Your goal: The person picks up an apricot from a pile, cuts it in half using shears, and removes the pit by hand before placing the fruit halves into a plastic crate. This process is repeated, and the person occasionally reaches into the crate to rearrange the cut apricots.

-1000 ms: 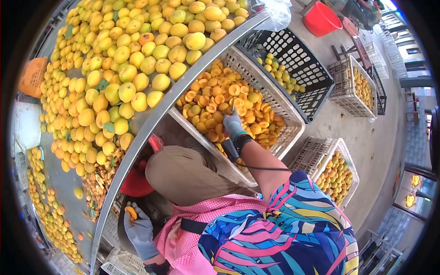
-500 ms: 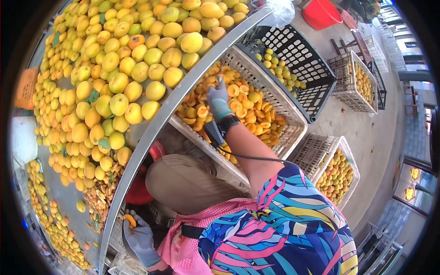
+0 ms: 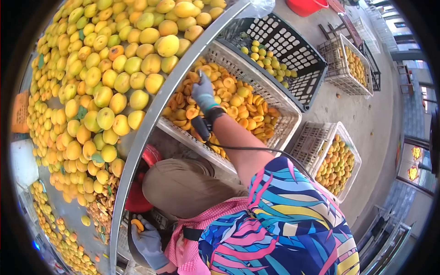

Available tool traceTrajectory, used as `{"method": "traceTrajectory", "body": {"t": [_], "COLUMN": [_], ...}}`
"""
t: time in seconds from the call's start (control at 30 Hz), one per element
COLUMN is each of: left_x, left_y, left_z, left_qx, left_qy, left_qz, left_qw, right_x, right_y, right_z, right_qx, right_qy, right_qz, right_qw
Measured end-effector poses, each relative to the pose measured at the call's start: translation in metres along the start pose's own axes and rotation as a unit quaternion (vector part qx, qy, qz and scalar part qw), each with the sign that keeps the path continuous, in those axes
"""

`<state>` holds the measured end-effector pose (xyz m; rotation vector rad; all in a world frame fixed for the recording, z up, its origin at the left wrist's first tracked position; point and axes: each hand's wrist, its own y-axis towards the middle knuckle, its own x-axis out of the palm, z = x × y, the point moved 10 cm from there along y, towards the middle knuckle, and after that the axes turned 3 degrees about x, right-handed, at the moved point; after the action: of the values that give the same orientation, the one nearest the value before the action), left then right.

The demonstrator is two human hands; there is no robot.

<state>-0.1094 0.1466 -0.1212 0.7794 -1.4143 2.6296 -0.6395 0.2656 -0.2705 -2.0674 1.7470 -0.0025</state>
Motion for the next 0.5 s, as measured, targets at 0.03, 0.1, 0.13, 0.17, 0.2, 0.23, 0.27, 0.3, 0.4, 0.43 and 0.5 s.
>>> {"method": "traceTrajectory", "body": {"t": [0.03,0.1,0.13,0.17,0.2,0.23,0.27,0.3,0.4,0.43,0.5], "left_x": [-0.005,-0.004,-0.004,-0.007,-0.010,-0.007,-0.002,-0.003,-0.011,-0.013,-0.005], "left_y": [-0.002,-0.003,-0.005,-0.008,-0.009,-0.008,-0.008,-0.007,0.004,0.011,0.006], "left_z": [0.000,0.001,0.001,0.000,-0.001,-0.004,-0.007,-0.009,-0.007,-0.005,-0.006], "left_qx": [0.015,0.032,0.043,0.054,0.050,0.023,-0.004,-0.008,0.020,0.030,0.044], "left_qy": [0.000,0.001,-0.002,-0.007,-0.005,-0.010,-0.015,-0.013,-0.004,0.017,0.022], "left_qz": [0.033,0.059,0.071,0.086,0.086,0.046,0.005,0.003,0.010,-0.026,-0.060], "left_qw": [0.999,0.998,0.997,0.995,0.995,0.999,1.000,1.000,1.000,0.999,0.997], "right_x": [0.013,0.022,0.018,0.003,-0.011,-0.034,-0.060,-0.076,-0.133,-0.160,-0.201], "right_y": [0.001,-0.004,-0.019,-0.028,-0.029,-0.023,-0.018,-0.003,-0.019,-0.028,-0.071], "right_z": [0.023,0.064,0.081,0.088,0.096,0.106,0.113,0.162,0.183,0.172,0.154], "right_qx": [0.032,0.130,0.197,0.213,0.215,0.171,0.125,0.189,0.262,0.280,0.313], "right_qy": [0.007,0.043,0.068,0.083,0.081,0.033,-0.015,0.089,0.145,0.096,-0.001], "right_qz": [-0.007,-0.031,-0.046,-0.031,-0.028,0.010,0.048,0.058,0.074,0.079,0.085], "right_qw": [0.999,0.990,0.977,0.973,0.973,0.985,0.991,0.976,0.951,0.952,0.946]}}
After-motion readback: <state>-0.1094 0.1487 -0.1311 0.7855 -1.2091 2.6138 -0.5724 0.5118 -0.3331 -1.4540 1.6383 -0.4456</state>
